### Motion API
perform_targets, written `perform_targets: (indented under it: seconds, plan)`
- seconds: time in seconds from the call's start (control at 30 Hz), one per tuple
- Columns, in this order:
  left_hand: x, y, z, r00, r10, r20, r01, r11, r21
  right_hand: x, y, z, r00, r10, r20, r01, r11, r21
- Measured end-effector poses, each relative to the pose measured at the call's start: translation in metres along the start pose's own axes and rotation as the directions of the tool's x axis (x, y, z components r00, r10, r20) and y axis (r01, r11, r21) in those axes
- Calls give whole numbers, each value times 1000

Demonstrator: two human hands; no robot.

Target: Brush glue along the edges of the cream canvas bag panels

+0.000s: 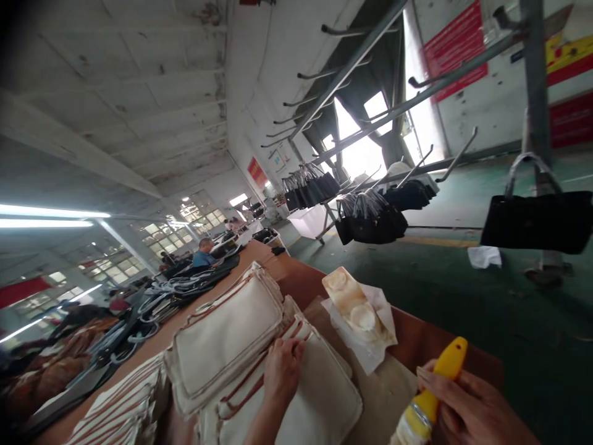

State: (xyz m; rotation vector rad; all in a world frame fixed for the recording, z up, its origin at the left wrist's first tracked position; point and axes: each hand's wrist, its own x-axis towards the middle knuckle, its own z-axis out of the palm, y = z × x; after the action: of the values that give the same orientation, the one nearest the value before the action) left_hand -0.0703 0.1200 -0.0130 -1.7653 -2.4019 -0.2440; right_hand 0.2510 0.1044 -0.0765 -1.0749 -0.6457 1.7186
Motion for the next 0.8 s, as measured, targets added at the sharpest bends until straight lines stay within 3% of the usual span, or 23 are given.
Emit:
perform_targets:
  seconds: [0.17,0.23,0.3,0.37,0.47,0.5,0.67,0.8]
  plan:
    - [16,7,3,986,-51,158,50,999,11,4,-4,3,996,5,88,-10,998,60]
    - [15,9,2,981,-52,189,48,999,25,7,-8,6,992,-61,114,57,998,31]
    - [10,13,2,980,-51,193,44,998,43,16,-16,10,975,-194,107,200,978,-51]
    - [5,19,3,982,-46,183,35,997,61,33,-28,17,926,-355,129,376,897,-231]
    - [3,27,3,980,-60,189,45,996,82,70,-45,33,782,-543,306,616,601,-509]
    - [4,29,3,977,-72,203,55,995,86,83,-48,39,760,-561,330,640,554,-533]
    - [5,29,-5,966,-67,250,45,994,96,129,-41,60,722,-561,406,676,447,-585]
    - [-13,31,-21,981,-14,191,-9,993,120,142,-33,56,727,-551,411,668,428,-609]
